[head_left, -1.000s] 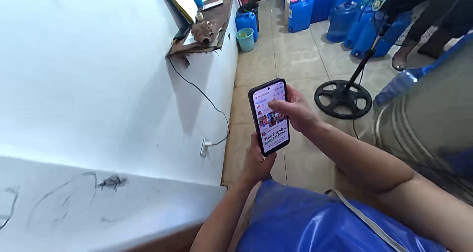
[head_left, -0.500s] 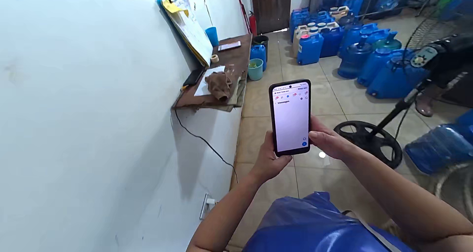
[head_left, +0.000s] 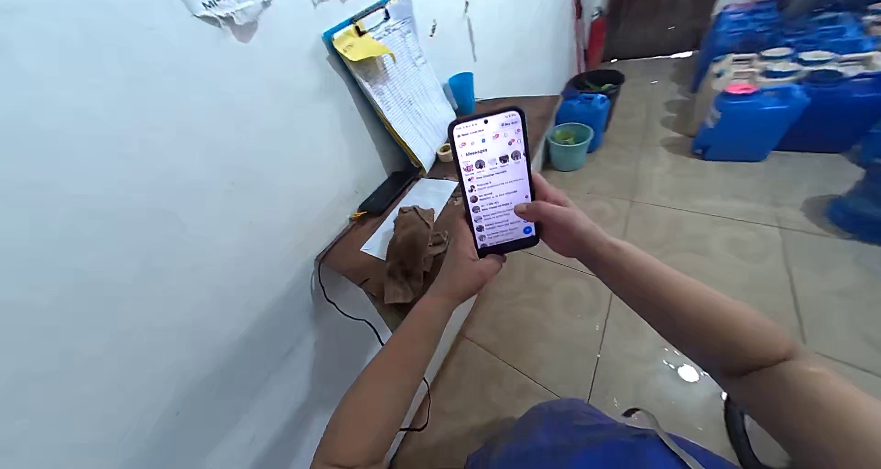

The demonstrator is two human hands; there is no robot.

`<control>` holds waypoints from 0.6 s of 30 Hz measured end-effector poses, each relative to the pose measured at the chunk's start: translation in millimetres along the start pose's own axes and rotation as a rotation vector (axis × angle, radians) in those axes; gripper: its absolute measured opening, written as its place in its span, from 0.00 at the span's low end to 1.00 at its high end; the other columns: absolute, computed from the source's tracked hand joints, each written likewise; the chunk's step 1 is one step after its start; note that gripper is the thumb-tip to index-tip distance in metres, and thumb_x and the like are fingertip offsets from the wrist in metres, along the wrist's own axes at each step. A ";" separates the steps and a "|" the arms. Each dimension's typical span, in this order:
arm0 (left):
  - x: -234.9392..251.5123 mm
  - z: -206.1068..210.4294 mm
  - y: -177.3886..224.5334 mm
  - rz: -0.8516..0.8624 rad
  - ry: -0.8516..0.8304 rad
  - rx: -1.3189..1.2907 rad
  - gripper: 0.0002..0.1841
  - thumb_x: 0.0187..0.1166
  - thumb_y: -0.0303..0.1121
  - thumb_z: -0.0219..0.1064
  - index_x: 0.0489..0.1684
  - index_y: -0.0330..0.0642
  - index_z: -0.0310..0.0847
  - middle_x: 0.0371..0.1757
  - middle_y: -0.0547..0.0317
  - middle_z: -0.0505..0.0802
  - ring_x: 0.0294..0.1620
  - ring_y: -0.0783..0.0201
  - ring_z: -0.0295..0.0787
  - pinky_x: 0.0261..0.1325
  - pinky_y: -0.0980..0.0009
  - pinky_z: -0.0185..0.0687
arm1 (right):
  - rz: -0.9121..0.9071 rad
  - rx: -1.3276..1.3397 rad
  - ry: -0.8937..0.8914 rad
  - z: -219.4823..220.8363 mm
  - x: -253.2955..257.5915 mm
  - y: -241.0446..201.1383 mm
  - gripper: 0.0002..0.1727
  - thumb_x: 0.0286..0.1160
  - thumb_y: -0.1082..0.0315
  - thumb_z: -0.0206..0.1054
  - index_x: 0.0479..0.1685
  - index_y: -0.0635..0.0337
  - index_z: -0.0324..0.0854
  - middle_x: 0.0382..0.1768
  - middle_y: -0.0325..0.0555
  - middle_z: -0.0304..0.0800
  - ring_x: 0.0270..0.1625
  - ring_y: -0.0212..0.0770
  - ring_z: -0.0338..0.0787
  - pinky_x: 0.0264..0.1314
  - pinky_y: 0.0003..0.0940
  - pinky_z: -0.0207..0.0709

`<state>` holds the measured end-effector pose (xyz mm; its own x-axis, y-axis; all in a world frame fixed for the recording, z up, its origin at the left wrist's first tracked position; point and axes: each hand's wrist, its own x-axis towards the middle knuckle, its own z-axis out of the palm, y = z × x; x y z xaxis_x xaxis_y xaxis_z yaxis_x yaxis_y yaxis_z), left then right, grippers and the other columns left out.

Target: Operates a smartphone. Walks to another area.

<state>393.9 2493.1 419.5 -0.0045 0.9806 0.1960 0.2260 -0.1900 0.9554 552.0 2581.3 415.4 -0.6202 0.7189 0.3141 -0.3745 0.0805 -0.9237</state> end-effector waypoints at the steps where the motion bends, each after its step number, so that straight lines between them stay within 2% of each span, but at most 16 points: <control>1: 13.8 -1.9 -0.3 -0.016 0.038 0.026 0.45 0.60 0.14 0.64 0.85 0.30 0.43 0.59 0.50 0.87 0.49 0.72 0.91 0.53 0.72 0.89 | -0.016 0.016 -0.038 -8.4 19.1 3.1 0.26 0.70 0.71 0.55 0.71 0.51 0.63 0.47 0.29 0.91 0.45 0.24 0.92 0.50 0.27 0.88; 4: 50.8 -7.1 -8.1 -0.070 0.138 0.077 0.45 0.61 0.09 0.65 0.84 0.34 0.46 0.61 0.50 0.87 0.54 0.68 0.90 0.57 0.68 0.88 | -0.035 0.077 -0.073 -26.4 68.9 17.3 0.24 0.69 0.72 0.55 0.67 0.52 0.65 0.45 0.29 0.91 0.44 0.25 0.93 0.49 0.27 0.89; 7: 80.1 -15.5 -19.8 -0.109 0.207 0.163 0.46 0.62 0.08 0.65 0.86 0.32 0.45 0.67 0.41 0.85 0.62 0.60 0.88 0.65 0.61 0.85 | -0.020 0.089 -0.052 -36.7 108.3 34.1 0.25 0.66 0.71 0.55 0.67 0.54 0.66 0.44 0.30 0.91 0.44 0.25 0.92 0.49 0.27 0.89; 11: 96.8 -23.1 -37.2 -0.110 0.249 0.183 0.46 0.61 0.06 0.65 0.86 0.32 0.47 0.68 0.39 0.84 0.65 0.57 0.87 0.67 0.58 0.84 | -0.006 0.099 -0.009 -40.2 134.7 53.9 0.21 0.70 0.70 0.54 0.64 0.57 0.70 0.42 0.32 0.91 0.42 0.25 0.93 0.48 0.28 0.89; 14: 106.6 -24.3 -48.5 -0.144 0.267 0.186 0.45 0.63 0.07 0.65 0.86 0.32 0.47 0.66 0.38 0.85 0.63 0.55 0.88 0.65 0.57 0.85 | 0.023 0.055 0.002 -44.9 149.7 52.6 0.16 0.75 0.69 0.51 0.59 0.56 0.75 0.38 0.31 0.92 0.40 0.25 0.93 0.46 0.27 0.89; 18: 114.9 -21.1 -56.1 -0.160 0.306 0.201 0.43 0.65 0.08 0.66 0.84 0.29 0.47 0.66 0.37 0.85 0.65 0.55 0.88 0.68 0.58 0.84 | 0.055 0.057 -0.046 -52.4 165.7 56.1 0.13 0.79 0.69 0.49 0.55 0.55 0.76 0.36 0.31 0.93 0.38 0.25 0.93 0.44 0.27 0.90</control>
<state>360.2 2615.4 393.0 -0.3378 0.9316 0.1341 0.3849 0.0067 0.9229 464.4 2741.1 404.2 -0.6710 0.6888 0.2744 -0.3769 0.0018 -0.9262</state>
